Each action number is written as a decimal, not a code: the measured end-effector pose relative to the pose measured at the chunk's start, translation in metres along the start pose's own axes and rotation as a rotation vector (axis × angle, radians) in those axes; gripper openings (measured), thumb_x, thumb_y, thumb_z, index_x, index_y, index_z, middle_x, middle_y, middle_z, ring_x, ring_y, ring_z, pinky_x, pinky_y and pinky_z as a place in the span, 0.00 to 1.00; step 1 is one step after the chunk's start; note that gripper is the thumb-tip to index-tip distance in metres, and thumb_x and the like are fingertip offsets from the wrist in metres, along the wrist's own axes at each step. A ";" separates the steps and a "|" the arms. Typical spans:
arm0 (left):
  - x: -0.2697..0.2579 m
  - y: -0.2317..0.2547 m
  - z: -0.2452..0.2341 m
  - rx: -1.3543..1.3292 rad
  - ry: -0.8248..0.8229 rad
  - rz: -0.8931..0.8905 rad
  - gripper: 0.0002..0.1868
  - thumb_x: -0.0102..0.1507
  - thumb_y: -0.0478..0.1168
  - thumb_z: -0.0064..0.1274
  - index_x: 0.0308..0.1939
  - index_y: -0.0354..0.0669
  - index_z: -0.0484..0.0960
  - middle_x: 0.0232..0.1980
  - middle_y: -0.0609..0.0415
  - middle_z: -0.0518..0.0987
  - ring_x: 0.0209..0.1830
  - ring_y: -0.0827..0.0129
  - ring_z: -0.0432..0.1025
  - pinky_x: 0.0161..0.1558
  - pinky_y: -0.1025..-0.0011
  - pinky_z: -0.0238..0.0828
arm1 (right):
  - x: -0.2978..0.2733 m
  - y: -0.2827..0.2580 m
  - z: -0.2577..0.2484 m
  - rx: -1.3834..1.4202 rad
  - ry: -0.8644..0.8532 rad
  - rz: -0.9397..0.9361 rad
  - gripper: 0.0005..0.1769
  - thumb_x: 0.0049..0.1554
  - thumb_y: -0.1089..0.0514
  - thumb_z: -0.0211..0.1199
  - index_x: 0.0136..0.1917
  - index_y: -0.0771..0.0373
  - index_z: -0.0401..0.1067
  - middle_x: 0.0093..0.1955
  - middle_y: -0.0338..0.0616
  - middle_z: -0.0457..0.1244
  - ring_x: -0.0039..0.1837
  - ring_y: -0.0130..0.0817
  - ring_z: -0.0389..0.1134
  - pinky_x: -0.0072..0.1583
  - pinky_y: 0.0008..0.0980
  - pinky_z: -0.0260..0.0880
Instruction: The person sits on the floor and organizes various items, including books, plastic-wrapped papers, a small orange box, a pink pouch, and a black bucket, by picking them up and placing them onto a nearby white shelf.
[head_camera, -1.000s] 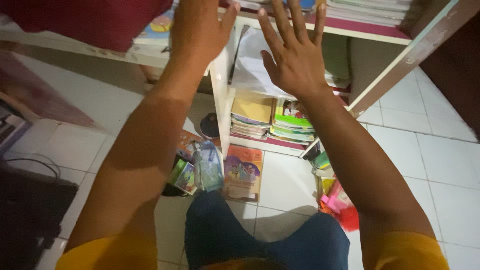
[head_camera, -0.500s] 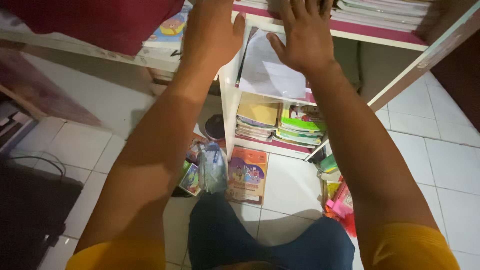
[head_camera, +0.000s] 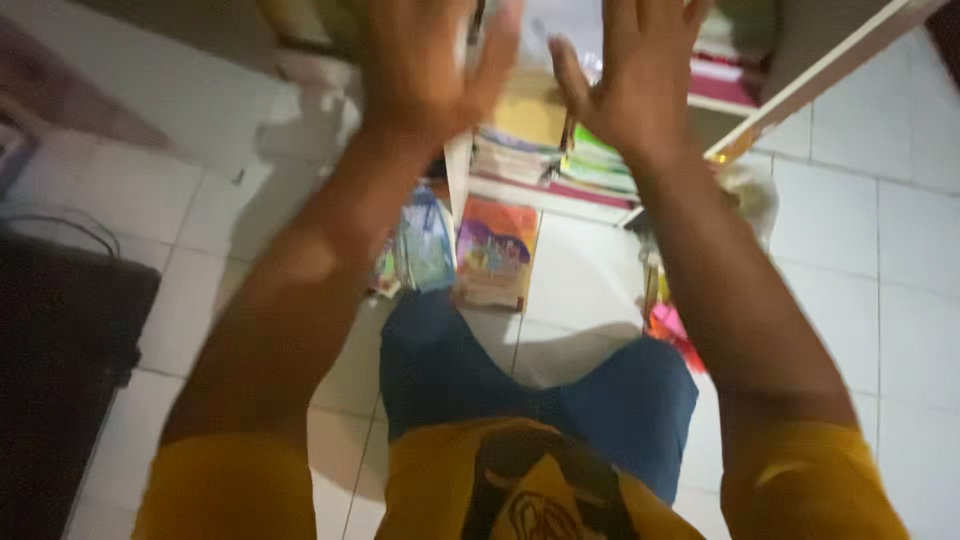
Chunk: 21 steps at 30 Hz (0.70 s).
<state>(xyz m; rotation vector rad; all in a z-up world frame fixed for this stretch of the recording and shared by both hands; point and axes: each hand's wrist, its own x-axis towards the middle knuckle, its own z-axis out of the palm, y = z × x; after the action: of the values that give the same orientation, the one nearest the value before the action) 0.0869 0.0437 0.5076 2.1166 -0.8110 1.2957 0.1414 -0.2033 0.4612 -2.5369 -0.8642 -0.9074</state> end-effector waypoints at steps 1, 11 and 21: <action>-0.028 0.014 -0.002 -0.102 -0.027 0.010 0.10 0.70 0.38 0.58 0.53 0.40 0.79 0.47 0.45 0.78 0.47 0.50 0.75 0.52 0.54 0.70 | -0.028 -0.005 0.006 -0.028 0.037 -0.038 0.37 0.67 0.47 0.68 0.79 0.67 0.58 0.80 0.67 0.49 0.80 0.69 0.46 0.75 0.72 0.34; -0.416 0.041 0.149 -0.548 -0.639 -1.161 0.24 0.65 0.42 0.57 0.65 0.40 0.74 0.60 0.43 0.82 0.59 0.56 0.77 0.57 0.61 0.73 | -0.324 -0.031 0.179 0.483 -0.432 0.526 0.39 0.58 0.52 0.67 0.77 0.68 0.58 0.79 0.64 0.52 0.78 0.59 0.53 0.75 0.52 0.55; -0.536 0.022 0.222 -0.016 -0.816 -1.168 0.38 0.56 0.45 0.68 0.64 0.30 0.68 0.74 0.28 0.60 0.76 0.36 0.49 0.72 0.49 0.45 | -0.415 -0.055 0.241 0.696 -0.967 1.078 0.42 0.60 0.50 0.64 0.80 0.66 0.50 0.78 0.61 0.54 0.77 0.53 0.57 0.74 0.47 0.59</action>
<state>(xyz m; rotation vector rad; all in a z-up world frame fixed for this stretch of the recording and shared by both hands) 0.0090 -0.0090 -0.0652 2.4111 0.2350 -0.1899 -0.0367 -0.2291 0.0130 -2.1423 0.1315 0.8392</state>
